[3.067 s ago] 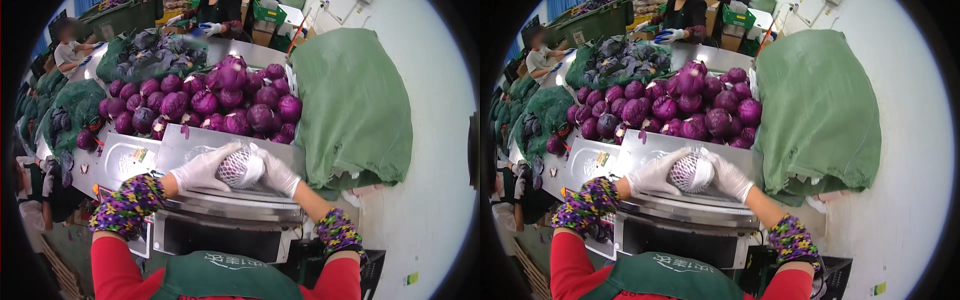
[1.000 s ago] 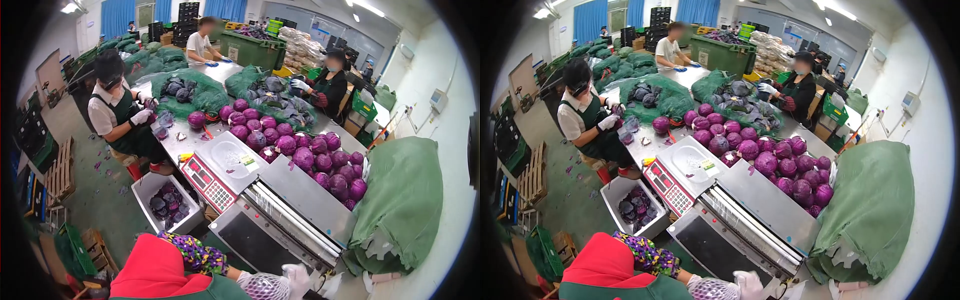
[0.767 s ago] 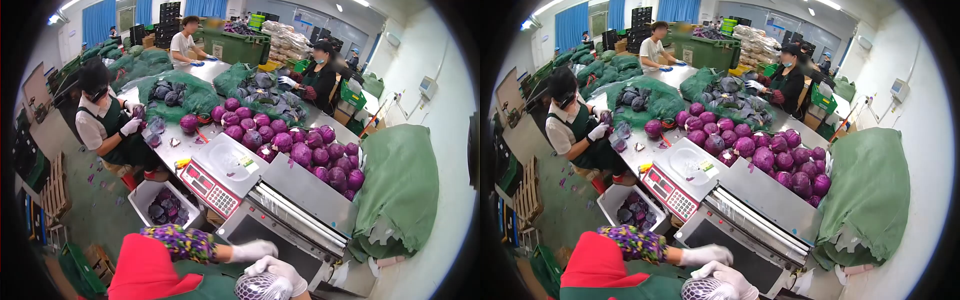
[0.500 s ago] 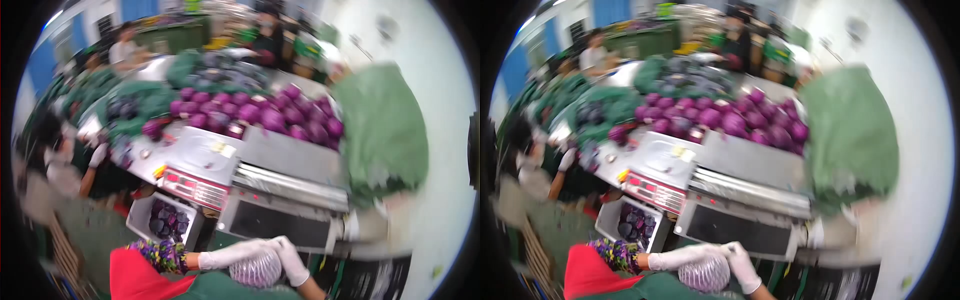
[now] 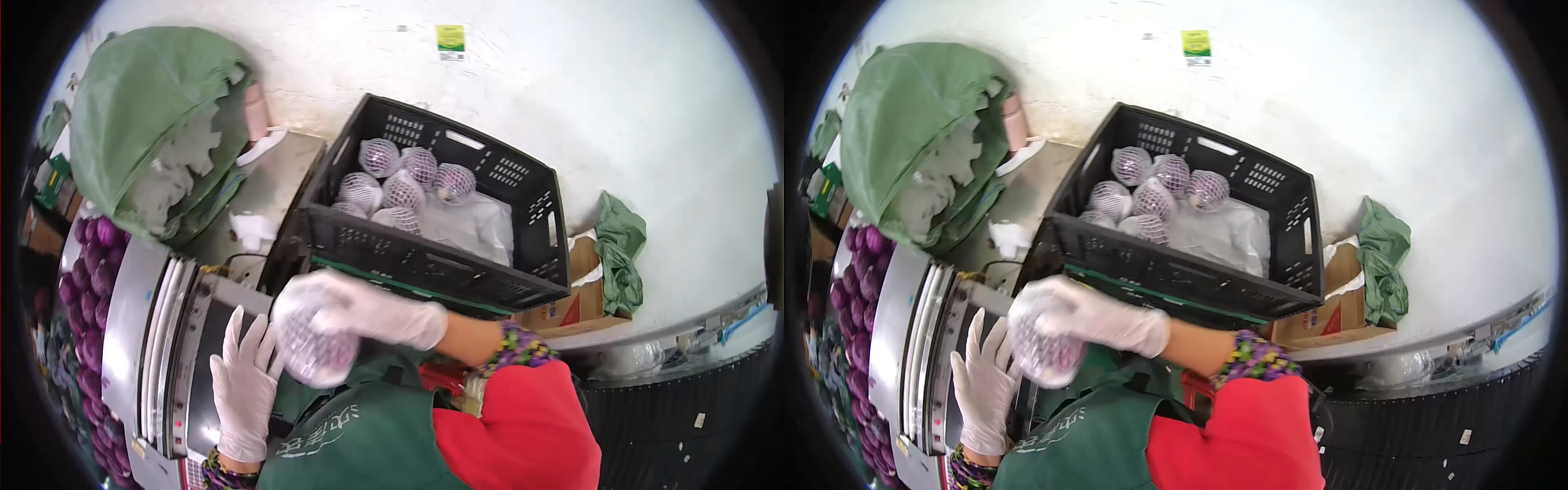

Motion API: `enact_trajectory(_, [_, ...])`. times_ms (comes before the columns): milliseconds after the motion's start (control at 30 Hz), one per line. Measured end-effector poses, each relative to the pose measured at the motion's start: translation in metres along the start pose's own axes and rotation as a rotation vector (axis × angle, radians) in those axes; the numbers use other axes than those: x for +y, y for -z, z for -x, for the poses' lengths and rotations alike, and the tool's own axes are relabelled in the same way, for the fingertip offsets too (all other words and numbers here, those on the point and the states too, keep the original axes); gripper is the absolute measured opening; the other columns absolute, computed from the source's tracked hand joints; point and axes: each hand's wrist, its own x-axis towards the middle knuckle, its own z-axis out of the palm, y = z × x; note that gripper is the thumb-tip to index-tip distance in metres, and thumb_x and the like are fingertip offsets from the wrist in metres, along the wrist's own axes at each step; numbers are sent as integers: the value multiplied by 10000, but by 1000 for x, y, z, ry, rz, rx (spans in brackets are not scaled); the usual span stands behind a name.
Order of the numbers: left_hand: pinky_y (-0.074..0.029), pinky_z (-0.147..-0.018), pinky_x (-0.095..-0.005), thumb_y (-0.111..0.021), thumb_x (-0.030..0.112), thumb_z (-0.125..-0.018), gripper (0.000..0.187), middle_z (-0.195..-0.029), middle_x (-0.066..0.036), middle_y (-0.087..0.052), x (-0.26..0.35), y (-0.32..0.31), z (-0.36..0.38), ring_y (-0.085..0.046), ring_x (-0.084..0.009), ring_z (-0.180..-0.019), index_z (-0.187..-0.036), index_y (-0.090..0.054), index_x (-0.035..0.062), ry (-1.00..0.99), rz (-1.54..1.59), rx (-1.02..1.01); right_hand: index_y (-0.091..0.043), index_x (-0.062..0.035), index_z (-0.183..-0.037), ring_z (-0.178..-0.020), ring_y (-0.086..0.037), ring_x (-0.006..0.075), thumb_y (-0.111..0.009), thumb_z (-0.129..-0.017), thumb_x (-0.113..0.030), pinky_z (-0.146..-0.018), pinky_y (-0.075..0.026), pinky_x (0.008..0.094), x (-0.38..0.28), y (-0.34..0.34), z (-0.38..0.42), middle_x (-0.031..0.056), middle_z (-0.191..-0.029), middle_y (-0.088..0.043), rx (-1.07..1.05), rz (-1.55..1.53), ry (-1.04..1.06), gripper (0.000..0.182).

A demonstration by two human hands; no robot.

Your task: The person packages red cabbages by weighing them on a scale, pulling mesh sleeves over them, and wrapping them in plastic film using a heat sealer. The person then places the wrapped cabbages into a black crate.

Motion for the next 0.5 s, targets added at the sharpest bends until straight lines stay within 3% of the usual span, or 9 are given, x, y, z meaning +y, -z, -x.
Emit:
enact_trajectory(67, [-378,-1074,-395,-578,555,-897,794,-1383,-182,-463,-3,-19,-26,-477,-280,-1267,-1484,-301,98,4,-157,88,-462,19,-1324,-1116,-543,135,-620,-901,-133,-996,-439,290,-37,67,24,61,-1212,-575,201,38,51,476])
enact_trajectory(100, [-417,-1031,-377,-557,527,-923,722,-1301,-146,-525,-9,-17,-35,-530,-247,-1179,-1465,-337,104,0,-217,108,-518,16,-1278,-1085,-556,118,-562,-940,-172,-965,-462,282,-28,121,36,53,-1165,-599,242,124,68,389])
enact_trajectory(133, [-455,-988,-360,-537,499,-948,652,-1219,-110,-587,-14,-8,-42,-583,-214,-1091,-1445,-373,111,-3,-277,129,-560,12,-1240,-1044,-576,112,-496,-976,-202,-924,-492,287,-60,130,49,62,-1129,-625,390,31,85,346])
enact_trajectory(200, [-469,-973,-361,-539,452,-955,609,-1161,-124,-615,-22,9,-52,-609,-229,-1057,-1411,-400,74,40,-207,167,-587,-12,-1191,-944,-638,163,-496,-981,-269,-881,-528,354,-59,187,65,76,-1087,-658,623,-271,-129,344])
enact_trajectory(267, [-484,-958,-361,-541,406,-962,567,-1104,-138,-642,-34,17,-62,-635,-245,-1022,-1377,-426,38,56,-126,232,-537,-117,-1247,-1068,-603,243,-518,-960,-408,-956,-470,545,-24,259,81,56,-1192,-617,892,-469,-453,409])
enact_trajectory(300, [-498,-928,-359,-520,374,-978,513,-1069,-133,-648,-39,21,-64,-636,-233,-974,-1368,-438,50,115,-124,281,-516,-100,-1267,-1091,-583,259,-567,-931,-438,-964,-482,476,-2,284,91,65,-1235,-584,867,-406,-478,479])
enact_trajectory(333, [-511,-898,-356,-499,342,-995,461,-1034,-129,-653,-41,28,-60,-638,-221,-926,-1359,-450,63,143,-115,359,-532,-97,-1228,-1036,-575,235,-579,-930,-439,-934,-481,425,14,292,87,61,-1164,-583,746,-175,-409,456])
enact_trajectory(400, [-513,-925,-372,-437,259,-1021,417,-1067,-168,-654,-45,32,-54,-646,-249,-985,-1342,-445,-7,111,-128,319,-565,-89,-1150,-927,-559,187,-602,-928,-440,-872,-477,323,45,303,85,52,-1023,-580,580,298,-223,416])
enact_trajectory(500, [-483,-982,-344,-452,321,-1020,458,-1133,-154,-647,-49,40,-23,-628,-211,-1065,-1350,-470,4,50,-102,359,-583,-113,-1104,-832,-530,156,-561,-950,-364,-774,-464,293,71,326,58,21,-930,-548,306,989,-245,294])
